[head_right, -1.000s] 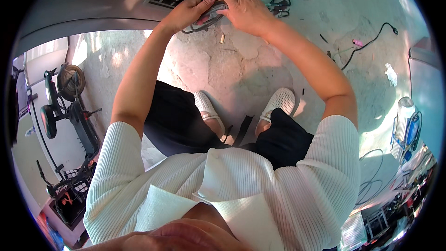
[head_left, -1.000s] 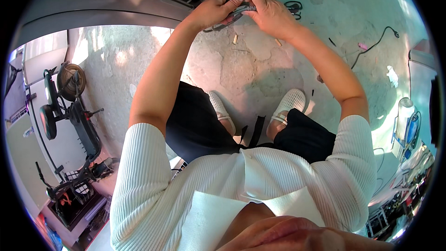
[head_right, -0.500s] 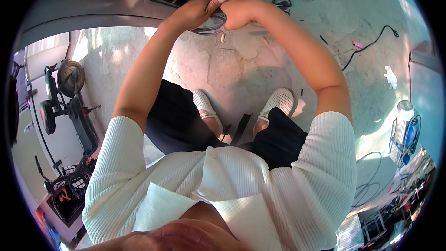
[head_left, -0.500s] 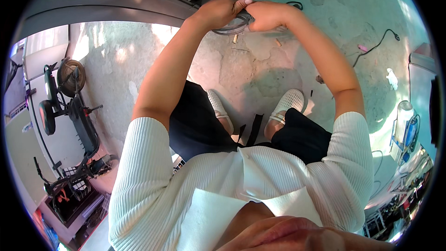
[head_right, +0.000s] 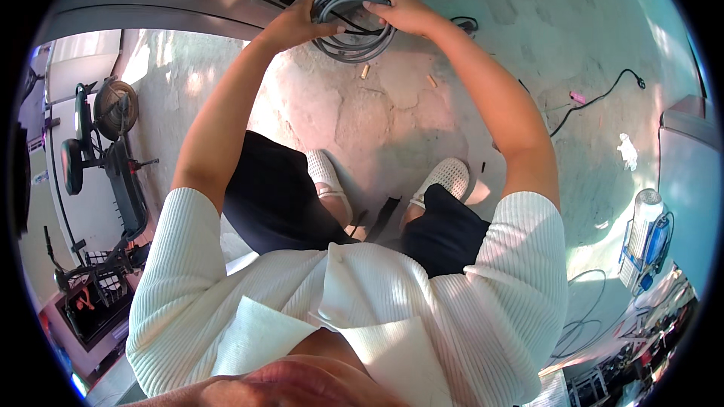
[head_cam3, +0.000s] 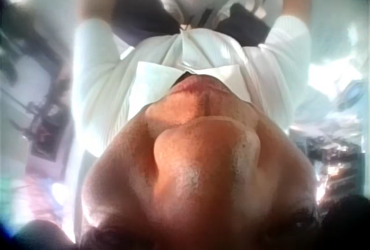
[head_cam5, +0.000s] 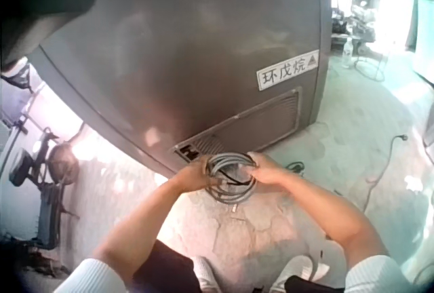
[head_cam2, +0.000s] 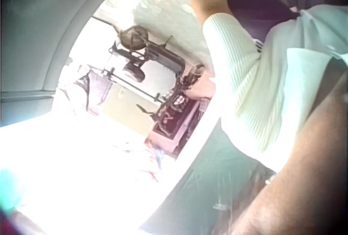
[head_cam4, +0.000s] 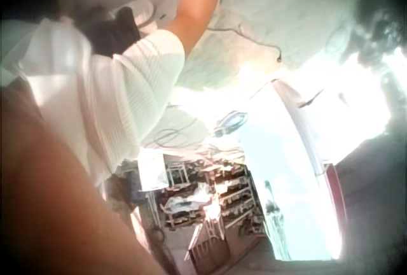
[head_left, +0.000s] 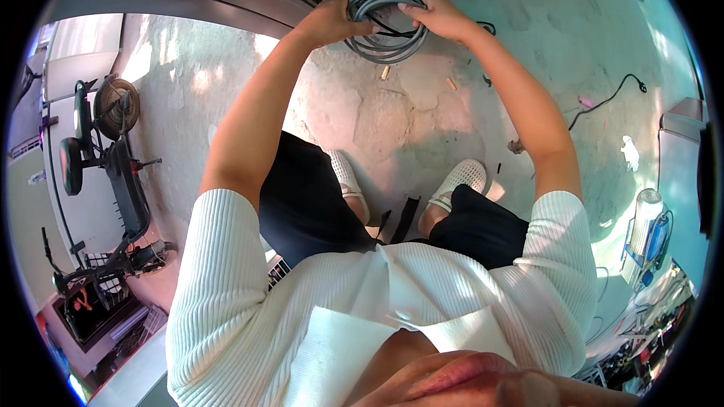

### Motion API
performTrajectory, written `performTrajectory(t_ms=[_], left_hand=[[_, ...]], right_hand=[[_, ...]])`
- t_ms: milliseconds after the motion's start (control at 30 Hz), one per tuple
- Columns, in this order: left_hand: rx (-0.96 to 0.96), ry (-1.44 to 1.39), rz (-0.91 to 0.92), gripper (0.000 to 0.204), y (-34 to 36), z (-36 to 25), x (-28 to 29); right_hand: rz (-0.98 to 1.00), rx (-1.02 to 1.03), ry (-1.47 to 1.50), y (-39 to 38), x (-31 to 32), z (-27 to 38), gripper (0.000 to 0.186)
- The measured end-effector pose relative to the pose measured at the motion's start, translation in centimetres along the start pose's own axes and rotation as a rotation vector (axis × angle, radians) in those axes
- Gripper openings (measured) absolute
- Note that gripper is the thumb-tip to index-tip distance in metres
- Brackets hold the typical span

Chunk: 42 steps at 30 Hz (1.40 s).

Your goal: The person organizes loose wiring and then uses shears to cut and strip a wire before connecting it to a component on the back of an appliance.

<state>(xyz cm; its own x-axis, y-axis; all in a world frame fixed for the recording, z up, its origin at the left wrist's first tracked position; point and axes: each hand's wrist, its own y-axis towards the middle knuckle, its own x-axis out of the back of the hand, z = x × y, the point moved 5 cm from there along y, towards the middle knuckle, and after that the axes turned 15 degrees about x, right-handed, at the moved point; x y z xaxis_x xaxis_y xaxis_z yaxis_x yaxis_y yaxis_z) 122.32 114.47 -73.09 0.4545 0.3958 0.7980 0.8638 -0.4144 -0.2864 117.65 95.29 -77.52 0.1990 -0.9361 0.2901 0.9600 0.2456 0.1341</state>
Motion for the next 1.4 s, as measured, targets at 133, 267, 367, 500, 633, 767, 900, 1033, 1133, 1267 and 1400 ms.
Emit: performTrajectory(t_ms=[133,267,367,500,633,767,900,1033,1133,1267,1400], left_hand=[[0.179,-0.103,-0.048,0.07,0.2,0.1,0.3],[0.139,-0.096,-0.149,0.042,2.2,1.3,0.2],[0.13,-0.013,-0.118,0.028,2.8,1.6,0.2],[0.012,-0.192,-0.142,0.023,2.3,1.7,0.5],[-0.028,-0.228,-0.225,0.025,2.0,2.2,0.1],[-0.048,-0.16,-0.266,0.029,2.0,2.1,-0.3],[-0.063,-0.151,-0.278,0.031,2.1,2.1,-1.1],[-0.059,-0.154,-0.312,0.032,3.0,2.2,-1.5],[0.016,-0.142,-0.347,0.034,3.5,1.9,-1.7],[0.052,-0.145,-0.462,0.035,3.4,1.8,-1.8],[0.051,-0.203,-0.562,0.034,2.8,1.5,-1.6]], right_hand=[[-0.013,-0.033,0.027,0.6,0.3,-0.1,0.032],[-0.023,-0.003,0.123,1.3,-0.4,0.2,0.032],[-0.021,0.037,0.099,1.8,-0.5,-0.1,0.032],[0.019,0.084,0.044,2.6,-0.6,0.8,0.033],[0.107,0.14,-0.093,3.4,-1.2,0.6,0.035],[0.161,-0.048,0.206,2.4,-2.1,0.7,0.043],[0.139,-0.083,0.194,1.6,-2.1,1.8,0.054],[0.051,0.034,0.065,2.0,-1.6,1.7,0.059],[0.014,0.111,0.002,2.8,-0.9,1.8,0.057],[0.034,0.226,-0.257,3.4,-0.7,4.0,0.048],[-0.021,0.39,-0.669,4.7,-0.4,3.8,0.038]])
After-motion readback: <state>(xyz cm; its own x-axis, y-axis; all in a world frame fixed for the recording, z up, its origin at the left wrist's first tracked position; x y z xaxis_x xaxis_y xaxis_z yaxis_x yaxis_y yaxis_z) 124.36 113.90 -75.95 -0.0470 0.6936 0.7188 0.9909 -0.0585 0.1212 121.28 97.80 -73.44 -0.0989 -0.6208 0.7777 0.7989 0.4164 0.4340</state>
